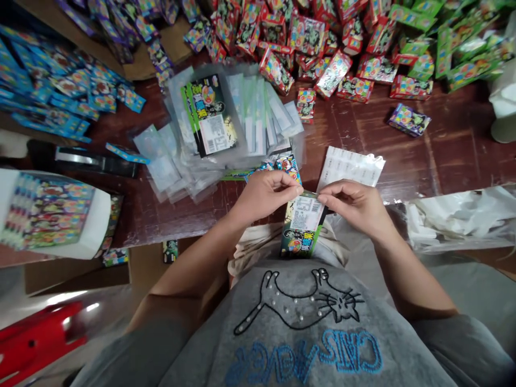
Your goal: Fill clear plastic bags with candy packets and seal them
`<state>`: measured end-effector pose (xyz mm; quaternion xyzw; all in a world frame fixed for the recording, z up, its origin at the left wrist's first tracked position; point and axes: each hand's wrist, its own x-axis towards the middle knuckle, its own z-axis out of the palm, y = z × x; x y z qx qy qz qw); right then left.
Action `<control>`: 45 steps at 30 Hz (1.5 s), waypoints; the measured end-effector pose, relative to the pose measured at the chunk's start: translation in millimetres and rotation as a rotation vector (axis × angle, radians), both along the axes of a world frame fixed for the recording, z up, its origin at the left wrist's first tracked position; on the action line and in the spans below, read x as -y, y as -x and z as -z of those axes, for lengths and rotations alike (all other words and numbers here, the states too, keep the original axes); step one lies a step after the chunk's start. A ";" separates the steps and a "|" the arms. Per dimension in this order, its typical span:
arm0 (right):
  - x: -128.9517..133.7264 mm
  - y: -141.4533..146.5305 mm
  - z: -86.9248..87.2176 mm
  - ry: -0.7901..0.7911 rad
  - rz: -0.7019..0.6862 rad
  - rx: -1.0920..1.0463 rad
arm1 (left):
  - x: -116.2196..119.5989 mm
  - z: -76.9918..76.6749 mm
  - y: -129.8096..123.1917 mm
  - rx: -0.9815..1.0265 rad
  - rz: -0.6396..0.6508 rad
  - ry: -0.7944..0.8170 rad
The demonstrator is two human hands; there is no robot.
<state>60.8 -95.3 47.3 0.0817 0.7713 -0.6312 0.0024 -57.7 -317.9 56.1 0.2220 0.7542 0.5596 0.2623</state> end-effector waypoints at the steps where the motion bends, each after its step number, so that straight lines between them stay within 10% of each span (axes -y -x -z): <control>1: -2.3 0.5 -0.8 0.014 0.006 0.009 | -2.7 -0.6 2.2 0.015 0.015 -0.004; 17: -44.1 -25.6 7.0 -0.158 -0.157 -0.163 | -19.3 14.7 2.0 0.040 0.233 -0.036; 24: -127.0 11.0 13.2 -0.761 -0.057 -0.242 | -58.8 29.1 9.5 -0.164 0.407 0.008; 29: -170.3 53.9 33.2 -0.937 -0.280 -0.130 | -89.6 44.8 10.7 -0.171 0.479 0.125; 35: -166.9 52.0 20.0 -0.823 -0.316 -0.166 | -93.7 46.1 10.2 -0.092 0.449 0.145; 41: -138.8 23.6 -18.6 -0.264 -0.057 -0.148 | -91.9 42.4 10.0 -0.109 0.448 0.146; 45: -101.1 12.3 -18.9 0.038 -0.281 0.088 | -85.5 37.3 3.4 -0.176 0.371 0.088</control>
